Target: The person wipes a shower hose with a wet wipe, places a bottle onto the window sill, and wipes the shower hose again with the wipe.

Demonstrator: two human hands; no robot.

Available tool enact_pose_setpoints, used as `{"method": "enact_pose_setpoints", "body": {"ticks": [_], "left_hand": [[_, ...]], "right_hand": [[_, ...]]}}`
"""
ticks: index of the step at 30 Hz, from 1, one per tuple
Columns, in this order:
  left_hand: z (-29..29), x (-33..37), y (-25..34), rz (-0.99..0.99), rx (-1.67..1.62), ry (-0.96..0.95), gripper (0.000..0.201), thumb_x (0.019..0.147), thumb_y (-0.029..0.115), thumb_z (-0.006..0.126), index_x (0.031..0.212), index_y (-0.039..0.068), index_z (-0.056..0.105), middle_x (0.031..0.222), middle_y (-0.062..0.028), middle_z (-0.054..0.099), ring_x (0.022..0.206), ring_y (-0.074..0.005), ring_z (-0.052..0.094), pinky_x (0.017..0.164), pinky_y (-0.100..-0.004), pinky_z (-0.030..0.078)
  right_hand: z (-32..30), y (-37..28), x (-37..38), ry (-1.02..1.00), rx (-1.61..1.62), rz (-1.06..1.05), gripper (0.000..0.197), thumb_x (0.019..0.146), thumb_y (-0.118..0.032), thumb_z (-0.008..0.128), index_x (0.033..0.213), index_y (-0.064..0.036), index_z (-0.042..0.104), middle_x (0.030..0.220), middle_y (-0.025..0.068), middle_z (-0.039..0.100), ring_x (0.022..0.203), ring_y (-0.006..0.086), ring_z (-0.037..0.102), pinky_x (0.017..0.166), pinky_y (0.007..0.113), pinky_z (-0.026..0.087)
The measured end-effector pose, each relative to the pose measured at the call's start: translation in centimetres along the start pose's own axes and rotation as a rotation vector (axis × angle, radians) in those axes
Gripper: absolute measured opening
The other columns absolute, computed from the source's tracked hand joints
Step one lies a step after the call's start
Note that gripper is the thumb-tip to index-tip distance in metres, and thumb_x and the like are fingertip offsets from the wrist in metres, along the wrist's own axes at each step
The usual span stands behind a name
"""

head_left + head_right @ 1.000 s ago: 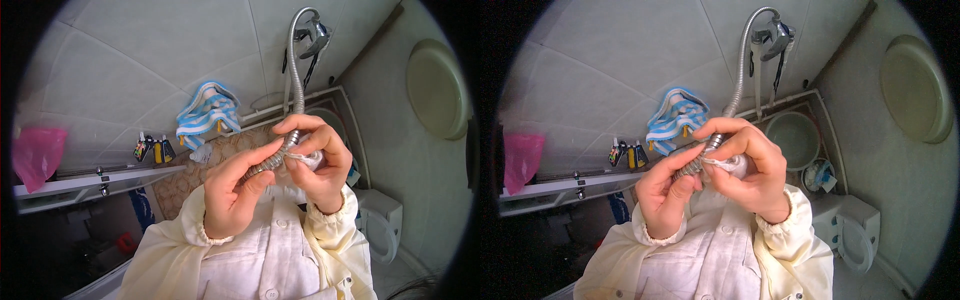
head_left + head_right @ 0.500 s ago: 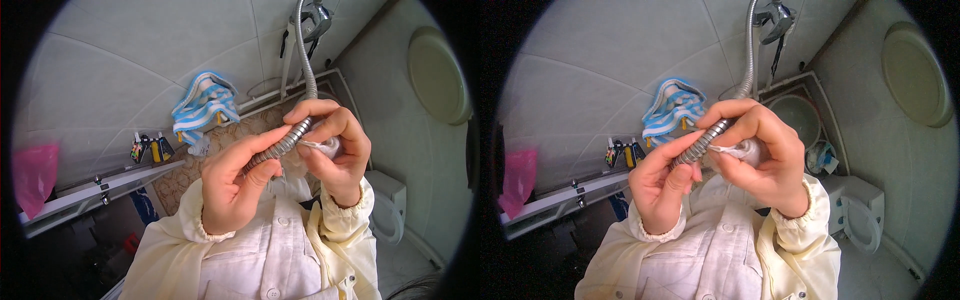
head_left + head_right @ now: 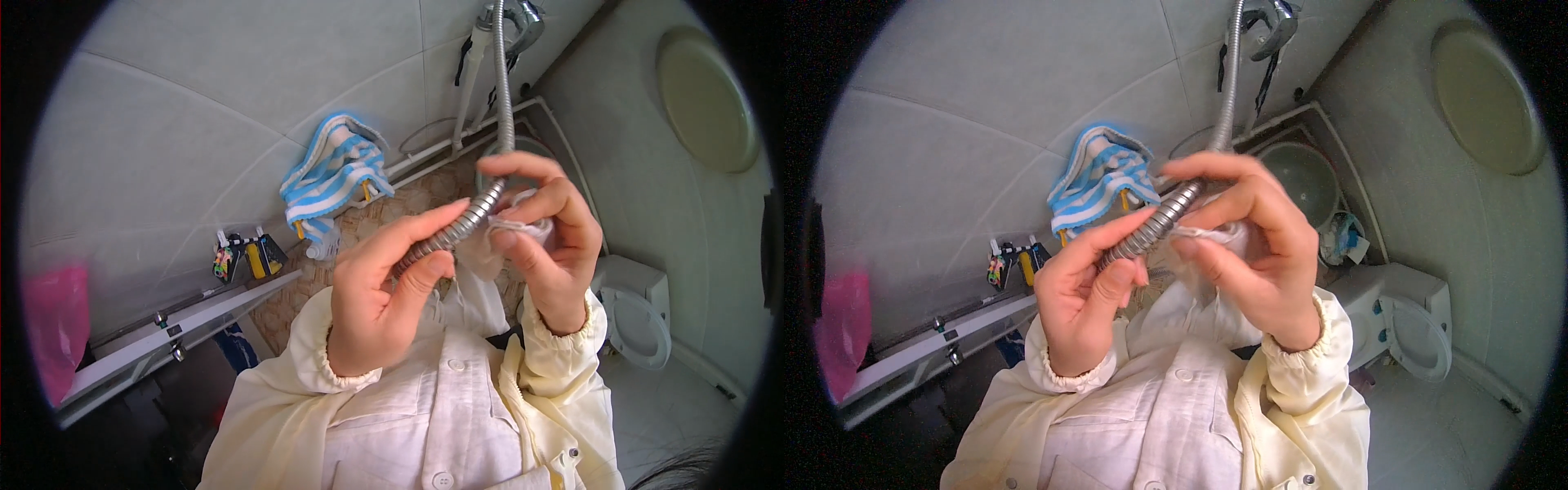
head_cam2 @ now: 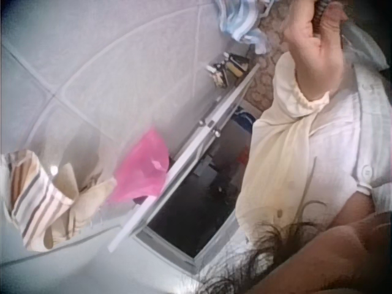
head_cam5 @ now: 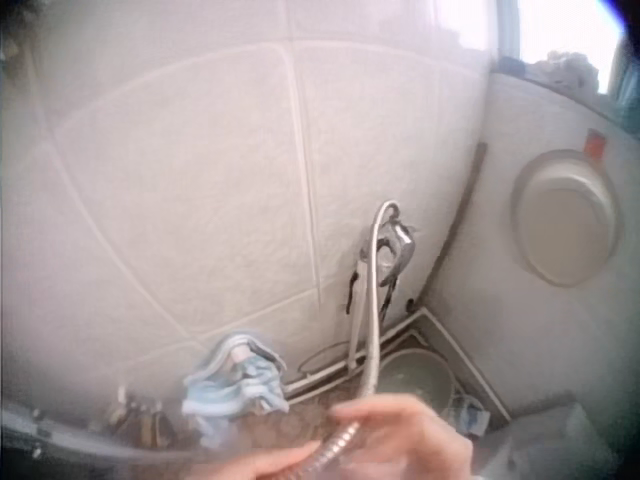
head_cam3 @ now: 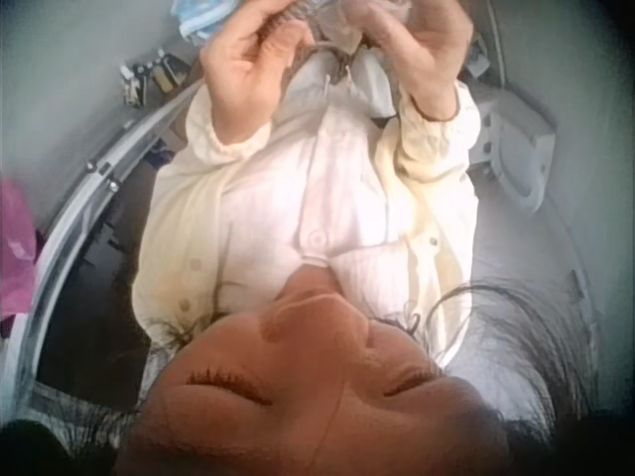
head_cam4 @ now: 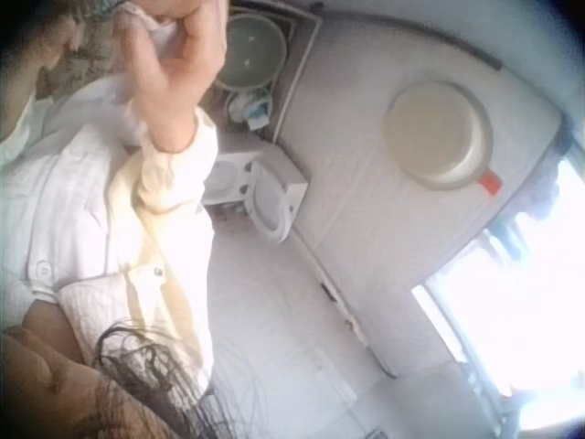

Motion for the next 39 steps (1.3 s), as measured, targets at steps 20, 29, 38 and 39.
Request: {"method": "enact_pose_setpoints", "body": {"ticks": [20,29,38,39], "left_hand": [[-10.8,-1.7,-7.4,-0.075,-0.259,0.329,0.026,0.084,0.018,0.057,0.062,0.009,0.043,0.066,-0.0028,0.041,0.054,-0.0119,0.04,0.047,-0.0282,0.032],[-11.2,-0.4,-6.7,-0.469,-0.456,0.114,0.03,0.079,0.04,0.059,0.095,0.015,0.053,0.081,-0.0052,0.048,0.069,-0.0163,0.042,0.057,-0.0292,0.033],[-12.1,0.9,-5.9,-0.101,-0.664,0.11,0.027,0.084,0.04,0.054,0.091,0.015,0.055,0.073,-0.0035,0.048,0.062,-0.017,0.043,0.056,-0.0312,0.035],[-12.2,1.0,-5.7,-0.034,-0.696,0.107,0.025,0.085,0.039,0.053,0.089,0.014,0.055,0.07,-0.003,0.048,0.06,-0.0169,0.043,0.055,-0.0315,0.035]], "right_hand": [[-0.7,18.8,-11.9,0.189,0.546,0.657,0.02,0.091,-0.015,0.055,0.106,-0.0012,0.055,0.102,0.0044,0.059,0.095,0.0126,0.057,0.084,0.027,0.046],[-15.6,53.2,-43.3,0.219,-0.613,1.273,0.018,0.083,-0.017,0.056,0.091,-0.0023,0.062,0.078,0.0137,0.065,0.076,0.0257,0.063,0.068,0.037,0.05],[-17.3,66.6,-42.9,-0.033,-1.083,1.254,0.046,0.077,-0.021,0.061,0.119,-0.0112,0.048,0.114,0.0218,0.055,0.097,0.0398,0.057,0.083,0.045,0.048],[-16.9,68.8,-43.7,-0.136,-0.957,1.444,0.047,0.079,-0.022,0.059,0.123,-0.0147,0.044,0.125,0.0221,0.045,0.104,0.0392,0.055,0.084,0.045,0.048]]}}
Point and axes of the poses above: each hand's wrist, its own x-axis towards the middle knuckle, its own z-axis out of the palm, y = z × x, the point moved 7 cm from there along x, towards the middle knuckle
